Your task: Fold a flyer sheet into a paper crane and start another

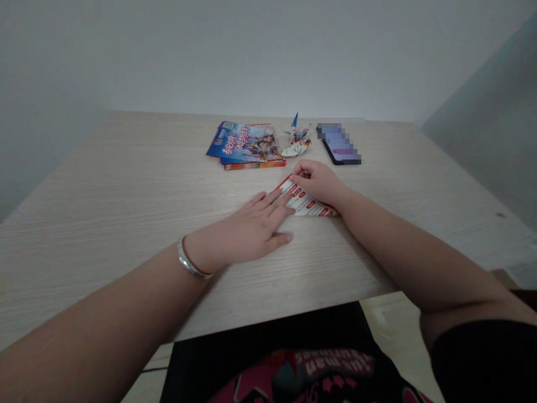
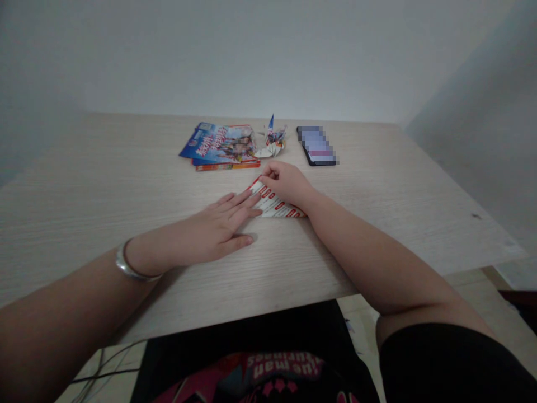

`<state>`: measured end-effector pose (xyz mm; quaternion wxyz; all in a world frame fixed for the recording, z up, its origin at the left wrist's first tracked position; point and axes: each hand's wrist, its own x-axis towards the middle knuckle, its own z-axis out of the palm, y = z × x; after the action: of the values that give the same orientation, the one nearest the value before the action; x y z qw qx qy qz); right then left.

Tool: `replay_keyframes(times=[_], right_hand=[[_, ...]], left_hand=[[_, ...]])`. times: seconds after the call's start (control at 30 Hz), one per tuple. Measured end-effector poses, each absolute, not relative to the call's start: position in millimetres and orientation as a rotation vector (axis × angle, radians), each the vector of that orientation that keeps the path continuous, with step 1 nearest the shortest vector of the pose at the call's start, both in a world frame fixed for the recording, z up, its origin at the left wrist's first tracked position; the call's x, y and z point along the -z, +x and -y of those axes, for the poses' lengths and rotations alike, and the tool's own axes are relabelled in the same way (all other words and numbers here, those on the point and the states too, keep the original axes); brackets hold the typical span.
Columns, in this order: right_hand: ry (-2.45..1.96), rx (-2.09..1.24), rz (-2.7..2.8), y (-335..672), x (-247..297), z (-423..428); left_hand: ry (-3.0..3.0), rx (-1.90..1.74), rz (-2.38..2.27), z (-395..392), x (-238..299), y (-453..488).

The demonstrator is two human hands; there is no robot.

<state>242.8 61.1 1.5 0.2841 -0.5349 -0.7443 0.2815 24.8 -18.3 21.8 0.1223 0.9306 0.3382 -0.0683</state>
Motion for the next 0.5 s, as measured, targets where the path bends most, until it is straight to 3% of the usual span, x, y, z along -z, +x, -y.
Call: replay_keyframes(times=[0.5], right_hand=[[-1.409,-0.729,1.926,246.3,3.1,-66.5]], left_hand=[[2.967,-0.024,-1.055,37.2,-29.9,36.3]])
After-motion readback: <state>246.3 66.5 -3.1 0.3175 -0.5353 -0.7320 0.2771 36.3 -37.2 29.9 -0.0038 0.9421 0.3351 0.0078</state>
